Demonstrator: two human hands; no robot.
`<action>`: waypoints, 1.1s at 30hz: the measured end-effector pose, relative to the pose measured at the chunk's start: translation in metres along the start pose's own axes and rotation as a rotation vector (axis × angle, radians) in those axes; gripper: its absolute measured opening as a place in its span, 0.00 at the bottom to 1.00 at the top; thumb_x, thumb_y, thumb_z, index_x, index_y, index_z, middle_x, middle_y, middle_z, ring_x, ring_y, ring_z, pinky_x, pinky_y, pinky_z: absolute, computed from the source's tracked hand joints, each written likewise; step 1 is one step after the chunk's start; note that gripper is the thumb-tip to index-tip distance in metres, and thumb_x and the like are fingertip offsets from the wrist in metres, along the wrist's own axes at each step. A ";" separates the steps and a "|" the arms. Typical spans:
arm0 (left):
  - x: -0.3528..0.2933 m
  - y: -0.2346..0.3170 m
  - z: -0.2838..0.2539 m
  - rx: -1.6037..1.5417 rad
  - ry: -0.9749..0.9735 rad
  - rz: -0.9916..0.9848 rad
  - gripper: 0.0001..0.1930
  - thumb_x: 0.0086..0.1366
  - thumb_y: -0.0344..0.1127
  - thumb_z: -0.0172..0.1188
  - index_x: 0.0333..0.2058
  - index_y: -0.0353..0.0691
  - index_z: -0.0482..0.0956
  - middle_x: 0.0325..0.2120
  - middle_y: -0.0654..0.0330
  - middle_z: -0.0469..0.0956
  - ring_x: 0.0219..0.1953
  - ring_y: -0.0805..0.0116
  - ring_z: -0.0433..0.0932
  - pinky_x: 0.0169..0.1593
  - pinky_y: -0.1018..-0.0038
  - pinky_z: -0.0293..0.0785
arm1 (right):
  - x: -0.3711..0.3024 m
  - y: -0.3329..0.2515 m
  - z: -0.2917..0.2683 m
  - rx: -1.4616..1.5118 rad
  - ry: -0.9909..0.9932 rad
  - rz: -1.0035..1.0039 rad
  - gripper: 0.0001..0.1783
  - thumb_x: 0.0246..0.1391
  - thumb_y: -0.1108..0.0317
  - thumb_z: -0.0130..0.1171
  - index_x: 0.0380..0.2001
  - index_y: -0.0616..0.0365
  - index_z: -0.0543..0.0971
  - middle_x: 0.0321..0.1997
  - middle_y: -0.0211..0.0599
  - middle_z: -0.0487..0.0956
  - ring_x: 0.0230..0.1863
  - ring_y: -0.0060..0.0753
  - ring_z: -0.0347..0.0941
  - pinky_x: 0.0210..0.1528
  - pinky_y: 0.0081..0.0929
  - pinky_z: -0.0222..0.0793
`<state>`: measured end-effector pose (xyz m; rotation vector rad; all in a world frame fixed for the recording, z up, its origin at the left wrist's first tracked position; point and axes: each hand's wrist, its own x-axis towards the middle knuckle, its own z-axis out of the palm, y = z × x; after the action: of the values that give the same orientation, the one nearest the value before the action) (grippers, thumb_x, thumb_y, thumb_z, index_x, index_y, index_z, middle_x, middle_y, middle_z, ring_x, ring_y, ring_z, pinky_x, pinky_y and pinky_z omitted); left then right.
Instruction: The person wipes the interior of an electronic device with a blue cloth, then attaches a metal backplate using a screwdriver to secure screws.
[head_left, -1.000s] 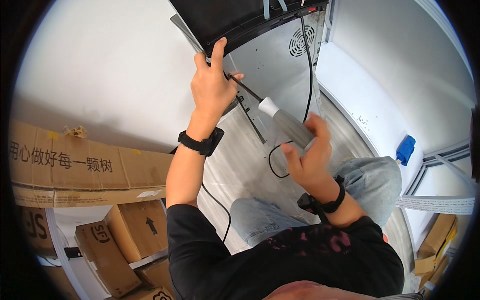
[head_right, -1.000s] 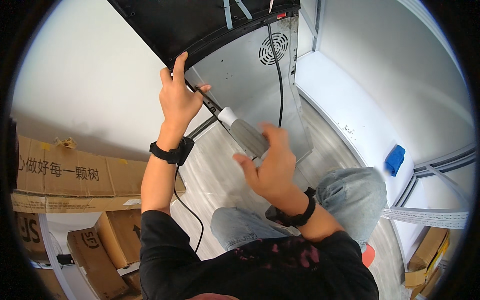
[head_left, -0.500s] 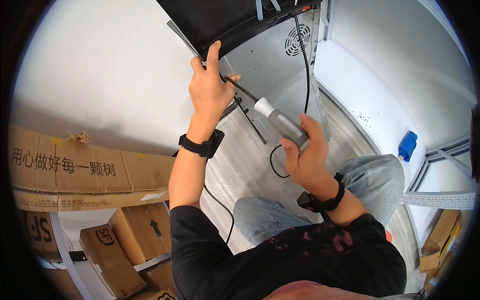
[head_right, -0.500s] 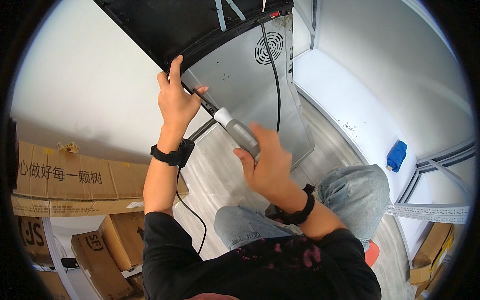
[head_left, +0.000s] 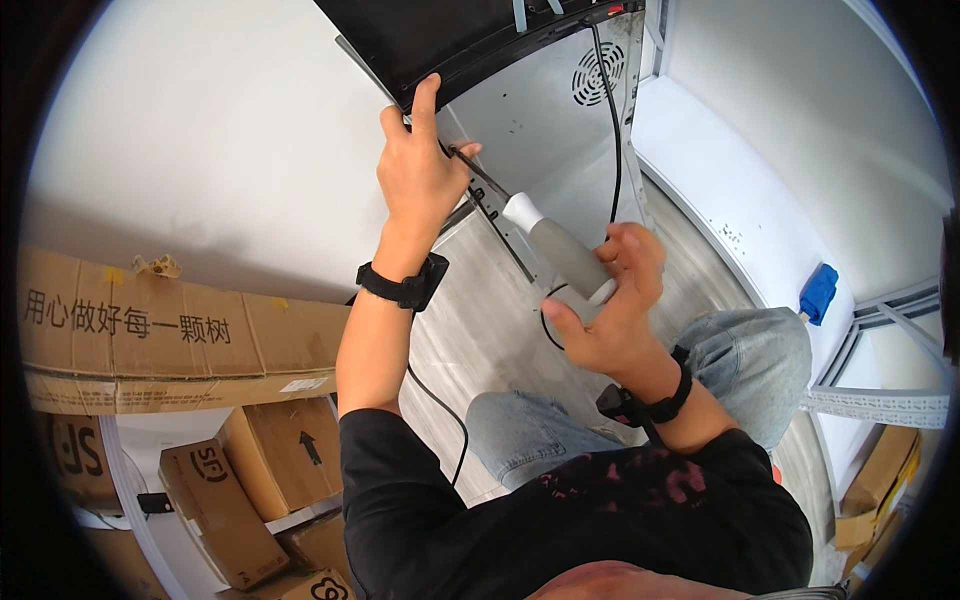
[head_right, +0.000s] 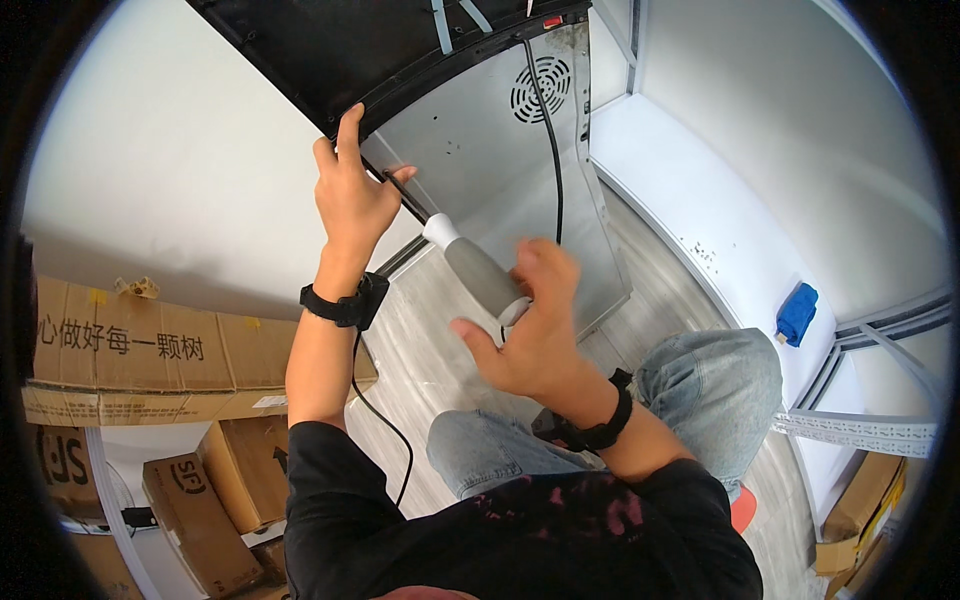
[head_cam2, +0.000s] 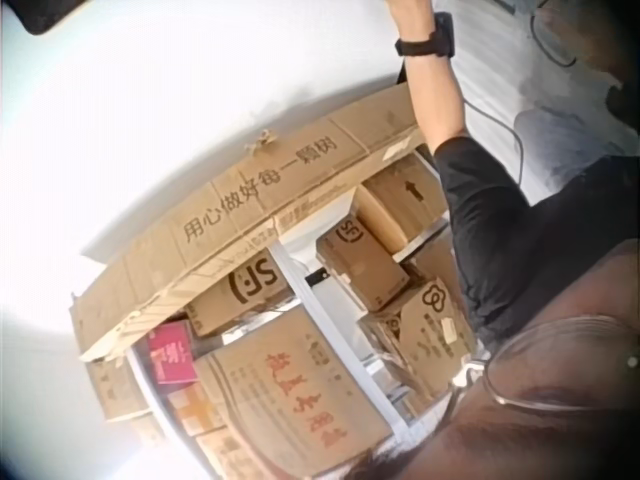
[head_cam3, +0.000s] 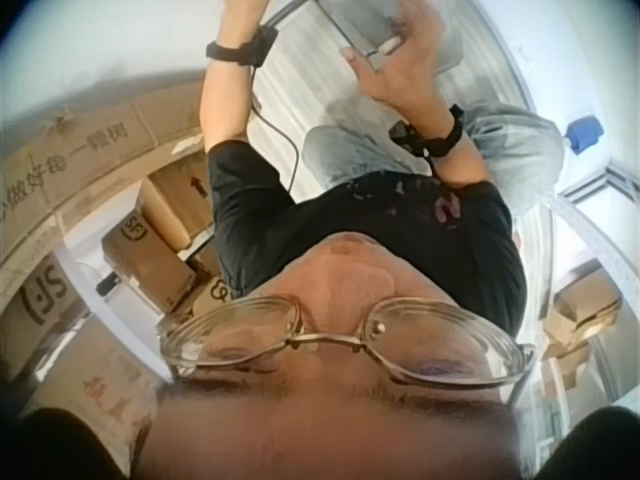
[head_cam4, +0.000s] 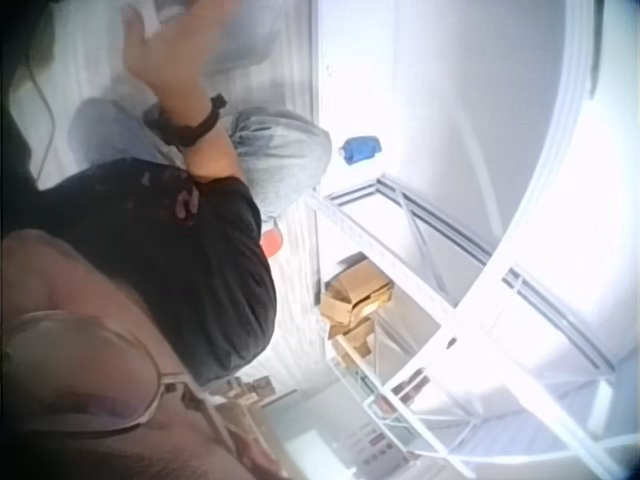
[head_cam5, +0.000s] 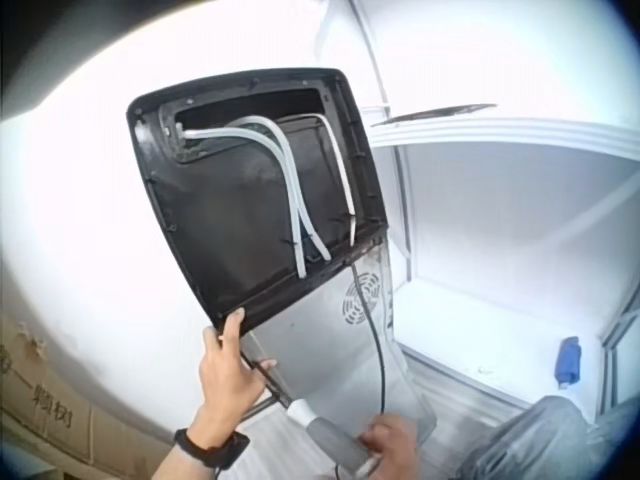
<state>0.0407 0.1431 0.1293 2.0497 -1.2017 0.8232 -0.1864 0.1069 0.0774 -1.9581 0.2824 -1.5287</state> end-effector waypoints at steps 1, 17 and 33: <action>0.000 0.001 0.000 -0.001 -0.010 -0.007 0.48 0.38 0.39 0.79 0.60 0.52 0.63 0.35 0.53 0.65 0.23 0.58 0.71 0.27 0.66 0.72 | -0.005 0.006 0.003 -0.023 -0.026 -0.024 0.36 0.48 0.53 0.69 0.52 0.67 0.67 0.43 0.55 0.74 0.40 0.50 0.74 0.35 0.36 0.72; 0.001 0.004 -0.001 0.002 -0.005 -0.006 0.48 0.39 0.37 0.79 0.60 0.52 0.63 0.35 0.52 0.65 0.24 0.56 0.73 0.29 0.65 0.73 | -0.002 0.001 -0.002 0.049 -0.087 0.298 0.33 0.51 0.62 0.66 0.55 0.60 0.62 0.27 0.44 0.77 0.22 0.46 0.75 0.27 0.34 0.71; 0.002 0.005 -0.003 -0.006 -0.005 0.007 0.45 0.41 0.32 0.77 0.59 0.53 0.64 0.37 0.49 0.65 0.21 0.58 0.74 0.25 0.67 0.73 | 0.025 -0.004 -0.014 0.450 -0.347 0.892 0.22 0.52 0.68 0.62 0.48 0.61 0.66 0.34 0.43 0.76 0.26 0.32 0.72 0.28 0.30 0.70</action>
<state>0.0367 0.1424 0.1332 2.0447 -1.2136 0.8177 -0.1930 0.0916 0.1015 -1.3933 0.5177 -0.5954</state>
